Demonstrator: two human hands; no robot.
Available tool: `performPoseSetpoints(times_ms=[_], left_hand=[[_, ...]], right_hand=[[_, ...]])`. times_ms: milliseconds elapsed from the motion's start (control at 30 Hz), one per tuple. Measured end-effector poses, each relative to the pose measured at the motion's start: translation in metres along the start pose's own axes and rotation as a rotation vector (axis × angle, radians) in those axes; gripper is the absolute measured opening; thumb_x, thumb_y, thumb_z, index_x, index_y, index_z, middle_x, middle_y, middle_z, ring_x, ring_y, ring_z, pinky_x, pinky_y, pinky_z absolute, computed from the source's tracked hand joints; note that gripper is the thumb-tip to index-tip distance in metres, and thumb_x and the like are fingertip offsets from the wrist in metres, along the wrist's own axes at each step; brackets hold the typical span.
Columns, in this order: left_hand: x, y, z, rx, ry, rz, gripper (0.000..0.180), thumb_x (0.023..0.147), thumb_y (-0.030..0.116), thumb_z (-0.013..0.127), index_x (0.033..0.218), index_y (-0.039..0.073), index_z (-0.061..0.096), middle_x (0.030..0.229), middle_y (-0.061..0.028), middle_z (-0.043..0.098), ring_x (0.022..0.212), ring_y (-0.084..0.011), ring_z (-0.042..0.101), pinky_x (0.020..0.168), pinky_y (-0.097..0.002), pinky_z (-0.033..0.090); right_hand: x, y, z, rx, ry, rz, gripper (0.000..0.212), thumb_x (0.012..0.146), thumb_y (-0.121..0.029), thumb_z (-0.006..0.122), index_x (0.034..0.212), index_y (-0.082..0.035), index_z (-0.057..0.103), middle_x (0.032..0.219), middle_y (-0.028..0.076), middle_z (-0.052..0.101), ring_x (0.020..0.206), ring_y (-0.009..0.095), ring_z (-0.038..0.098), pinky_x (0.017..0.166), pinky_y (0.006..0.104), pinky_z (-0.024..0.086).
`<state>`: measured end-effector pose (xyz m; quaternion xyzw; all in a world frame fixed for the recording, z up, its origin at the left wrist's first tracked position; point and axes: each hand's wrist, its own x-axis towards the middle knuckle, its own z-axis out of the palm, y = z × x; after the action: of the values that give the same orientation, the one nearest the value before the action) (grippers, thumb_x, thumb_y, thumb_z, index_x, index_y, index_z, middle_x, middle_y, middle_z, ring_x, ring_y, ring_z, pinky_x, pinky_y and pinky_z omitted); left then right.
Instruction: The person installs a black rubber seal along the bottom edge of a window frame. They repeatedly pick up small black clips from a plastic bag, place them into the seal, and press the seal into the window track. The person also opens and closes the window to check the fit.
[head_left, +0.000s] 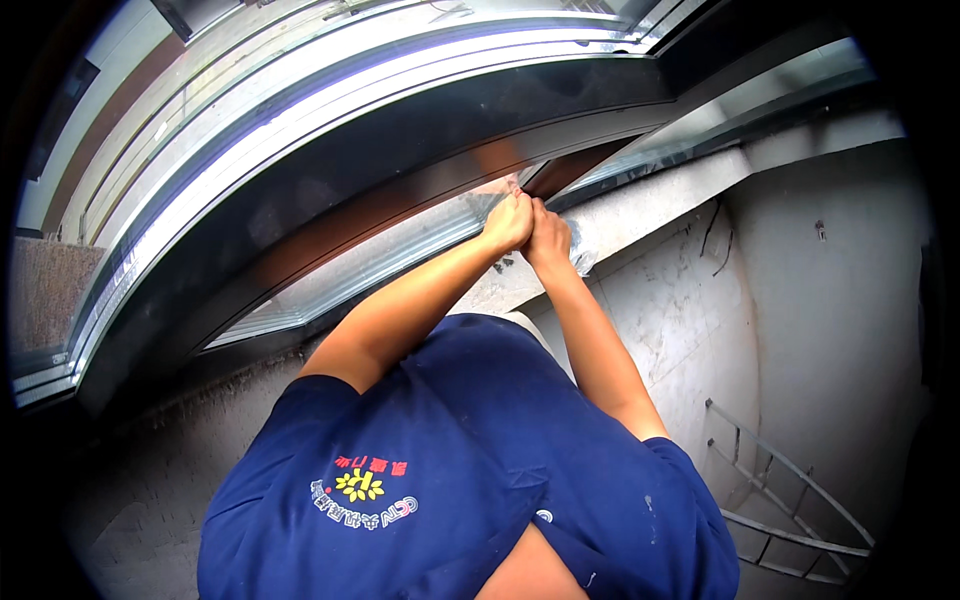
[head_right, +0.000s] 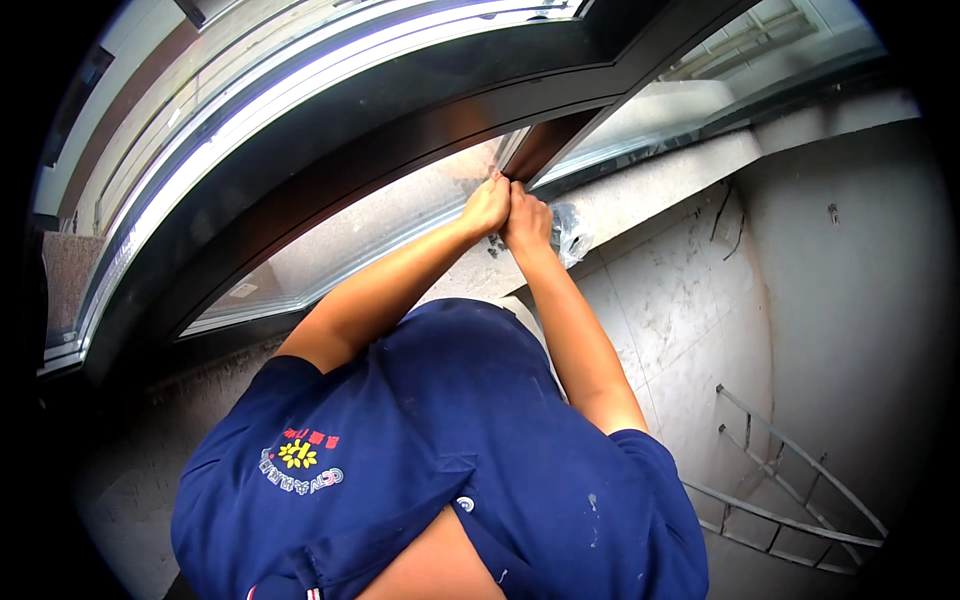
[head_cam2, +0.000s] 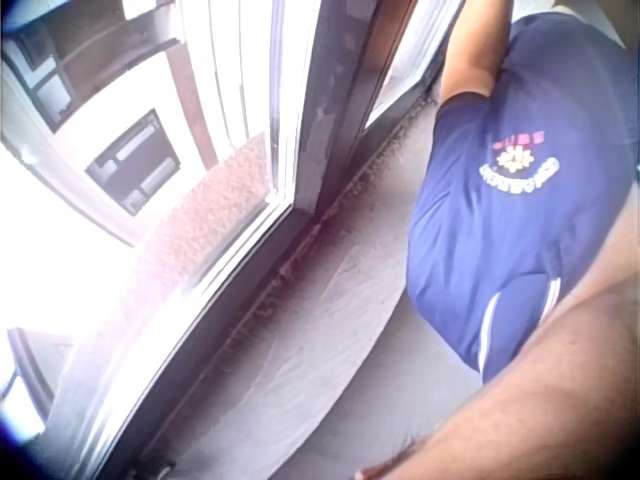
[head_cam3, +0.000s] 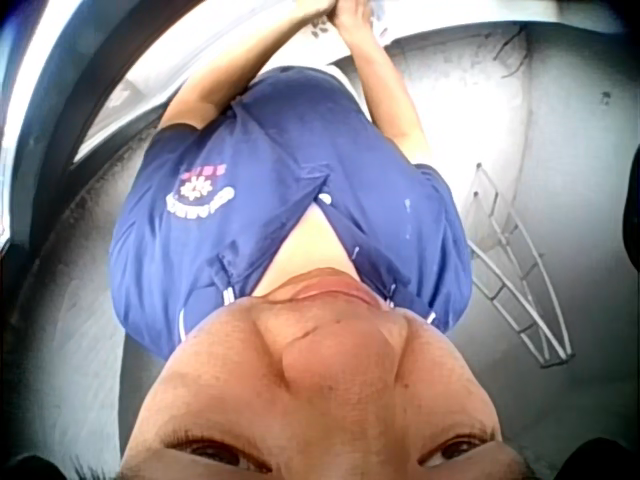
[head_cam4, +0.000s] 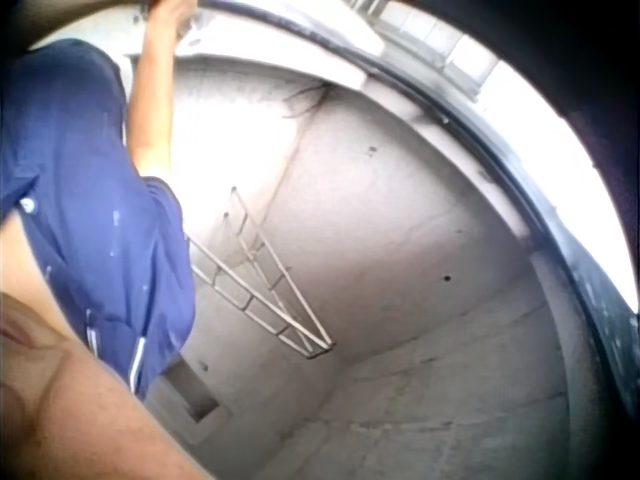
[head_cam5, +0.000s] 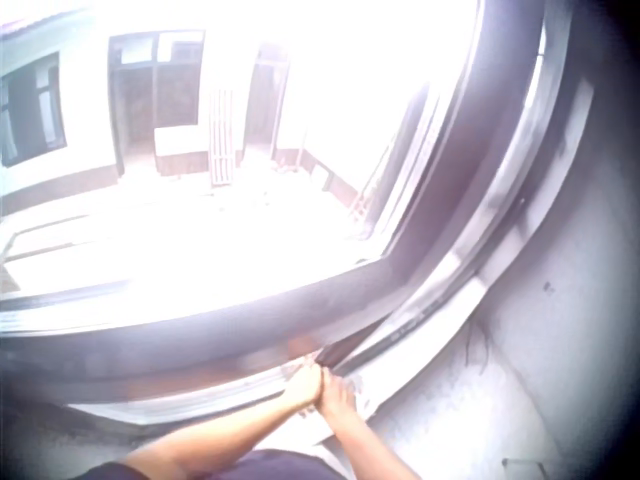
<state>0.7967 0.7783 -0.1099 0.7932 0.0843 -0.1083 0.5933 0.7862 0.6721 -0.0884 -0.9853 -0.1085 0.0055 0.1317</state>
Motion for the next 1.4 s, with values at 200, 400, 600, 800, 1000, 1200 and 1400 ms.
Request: performPoseSetpoints(times_ms=[200, 400, 600, 800, 1000, 1200, 1400], left_hand=[[0.016, -0.018, 0.002, -0.133, -0.093, 0.012, 0.065, 0.102, 0.038, 0.023, 0.120, -0.013, 0.059, 0.126, -0.0357, 0.058, 0.125, -0.0462, 0.052, 0.108, -0.0463, 0.037], [0.021, -0.037, -0.006, -0.269, -0.240, 0.120, 0.056, 0.105, 0.044, 0.034, 0.116, -0.004, 0.061, 0.109, -0.0171, 0.067, 0.101, -0.0238, 0.063, 0.090, -0.0352, 0.048], [-0.028, -0.096, -0.022, -0.093, -0.286, -0.137, 0.053, 0.100, 0.048, 0.052, 0.108, -0.002, 0.065, 0.089, -0.0113, 0.070, 0.078, -0.0184, 0.066, 0.074, -0.0338, 0.053], [-0.052, -0.186, -0.016, 0.030, -0.246, -0.237, 0.049, 0.094, 0.041, 0.061, 0.116, -0.003, 0.067, 0.101, -0.0162, 0.072, 0.090, -0.0231, 0.070, 0.084, -0.0367, 0.054], [-0.065, -0.209, 0.015, 0.613, -0.280, -0.210, 0.050, 0.088, 0.040, 0.066, 0.121, 0.002, 0.065, 0.115, -0.0214, 0.069, 0.112, -0.0350, 0.065, 0.098, -0.0411, 0.049], [-0.052, -0.210, 0.075, 0.759, -0.243, -0.256, 0.052, 0.085, 0.039, 0.069, 0.125, 0.006, 0.064, 0.123, -0.0203, 0.066, 0.118, -0.0355, 0.061, 0.102, -0.0425, 0.048], [-0.008, -0.239, 0.159, 0.547, 0.188, -0.602, 0.055, 0.083, 0.037, 0.073, 0.126, 0.003, 0.062, 0.127, -0.0199, 0.065, 0.122, -0.0338, 0.060, 0.103, -0.0416, 0.047]], right_hand=[[-0.004, -0.015, 0.000, -0.062, 0.025, 0.086, 0.022, 0.088, -0.018, 0.061, 0.104, -0.005, 0.053, 0.086, 0.022, 0.071, 0.084, 0.040, 0.071, 0.073, 0.0506, 0.056], [-0.003, -0.008, -0.007, 0.006, -0.006, 0.071, 0.022, 0.095, -0.026, 0.052, 0.102, -0.005, 0.056, 0.085, 0.024, 0.071, 0.083, 0.043, 0.070, 0.075, 0.0537, 0.054], [-0.095, 0.070, 0.031, 0.164, -0.069, 0.230, 0.040, 0.101, -0.041, 0.046, 0.098, -0.004, 0.061, 0.089, 0.028, 0.068, 0.087, 0.050, 0.064, 0.077, 0.0584, 0.049], [-0.310, 0.185, 0.100, 0.144, -0.352, 0.779, 0.042, 0.099, -0.042, 0.049, 0.109, -0.004, 0.063, 0.108, 0.027, 0.067, 0.105, 0.044, 0.063, 0.091, 0.0511, 0.049], [-0.478, 0.261, 0.111, 0.081, -0.550, 1.245, 0.044, 0.099, -0.036, 0.050, 0.111, 0.004, 0.063, 0.109, 0.028, 0.069, 0.098, 0.035, 0.069, 0.088, 0.0455, 0.053], [-0.503, 0.303, 0.079, 0.235, -0.589, 1.257, 0.042, 0.100, -0.034, 0.052, 0.106, 0.006, 0.062, 0.085, 0.022, 0.071, 0.084, 0.035, 0.071, 0.078, 0.0449, 0.054], [-0.483, 0.417, 0.053, 0.376, -0.393, 1.129, 0.038, 0.100, -0.035, 0.053, 0.097, 0.000, 0.065, 0.082, 0.016, 0.069, 0.073, 0.027, 0.068, 0.072, 0.0408, 0.053]])
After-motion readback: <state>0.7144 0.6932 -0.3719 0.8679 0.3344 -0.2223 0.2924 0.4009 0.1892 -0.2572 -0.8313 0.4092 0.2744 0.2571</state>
